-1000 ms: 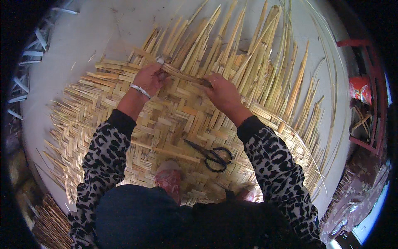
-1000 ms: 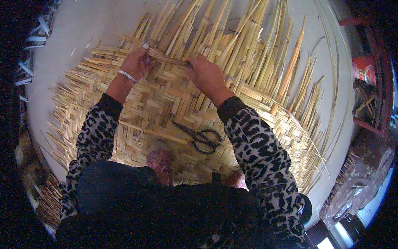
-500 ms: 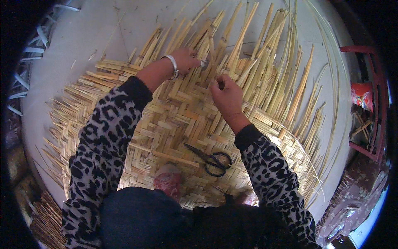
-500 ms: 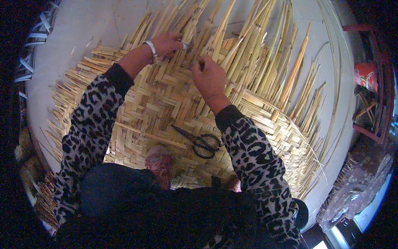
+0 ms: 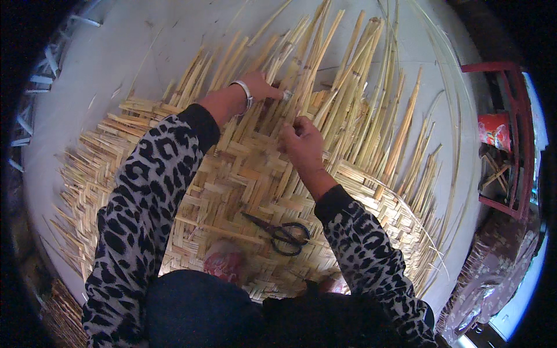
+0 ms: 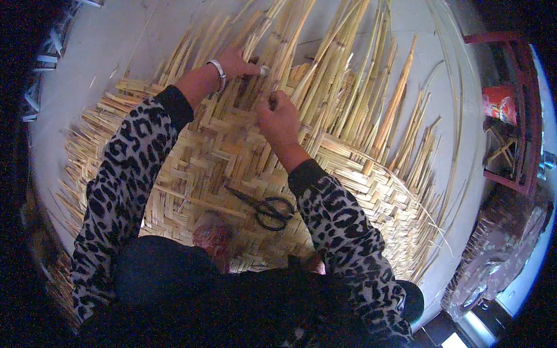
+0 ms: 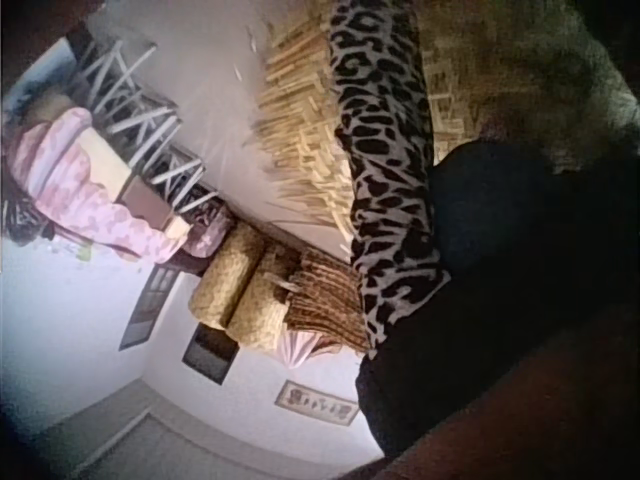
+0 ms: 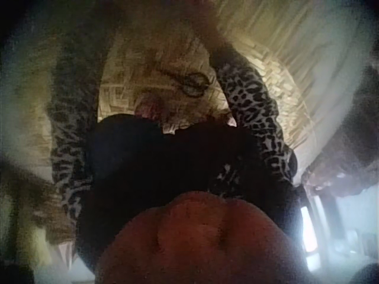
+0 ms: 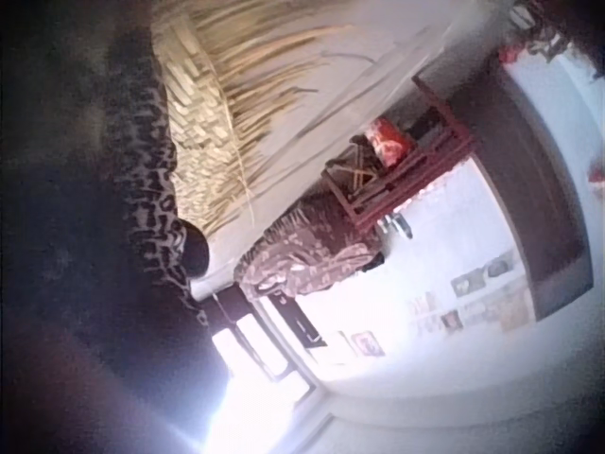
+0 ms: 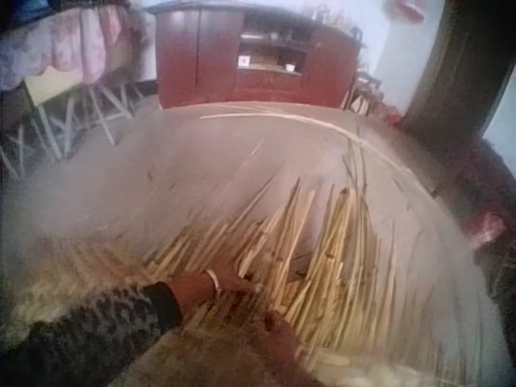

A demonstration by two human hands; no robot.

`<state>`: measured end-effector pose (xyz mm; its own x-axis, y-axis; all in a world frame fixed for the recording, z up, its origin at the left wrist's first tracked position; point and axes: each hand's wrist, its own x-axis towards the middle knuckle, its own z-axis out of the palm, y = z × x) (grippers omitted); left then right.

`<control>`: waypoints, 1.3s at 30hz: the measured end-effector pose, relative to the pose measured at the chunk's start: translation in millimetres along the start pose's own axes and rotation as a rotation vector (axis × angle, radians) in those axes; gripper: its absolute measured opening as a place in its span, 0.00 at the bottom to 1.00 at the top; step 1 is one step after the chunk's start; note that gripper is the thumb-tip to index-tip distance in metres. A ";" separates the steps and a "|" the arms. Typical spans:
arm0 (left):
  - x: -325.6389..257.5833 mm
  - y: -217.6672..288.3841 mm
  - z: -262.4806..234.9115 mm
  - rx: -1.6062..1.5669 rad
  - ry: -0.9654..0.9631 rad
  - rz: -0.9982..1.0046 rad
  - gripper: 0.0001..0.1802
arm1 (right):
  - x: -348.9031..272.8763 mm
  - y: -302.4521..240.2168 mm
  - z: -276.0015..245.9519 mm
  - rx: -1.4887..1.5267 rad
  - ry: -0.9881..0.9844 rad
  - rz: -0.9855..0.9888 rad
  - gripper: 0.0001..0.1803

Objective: The person weaves a large circular mat by interlacing long dried palm strips. They use both hands to pass strips over and under existing rows and occasionally trim excess with scissors.

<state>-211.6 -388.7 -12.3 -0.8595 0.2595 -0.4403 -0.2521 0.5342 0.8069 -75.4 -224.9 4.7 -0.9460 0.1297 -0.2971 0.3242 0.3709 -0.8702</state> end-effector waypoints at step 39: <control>-126.3 -78.5 -57.6 -0.830 0.397 -0.093 0.14 | -25.0 -30.0 -3.9 -0.842 -0.025 -0.655 0.14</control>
<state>-108.9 -509.8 2.6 -0.8705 -0.1324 -0.4741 -0.4338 -0.2487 0.8660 -61.4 -235.7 39.8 -0.9333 -0.3405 0.1140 -0.3590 0.8789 -0.3140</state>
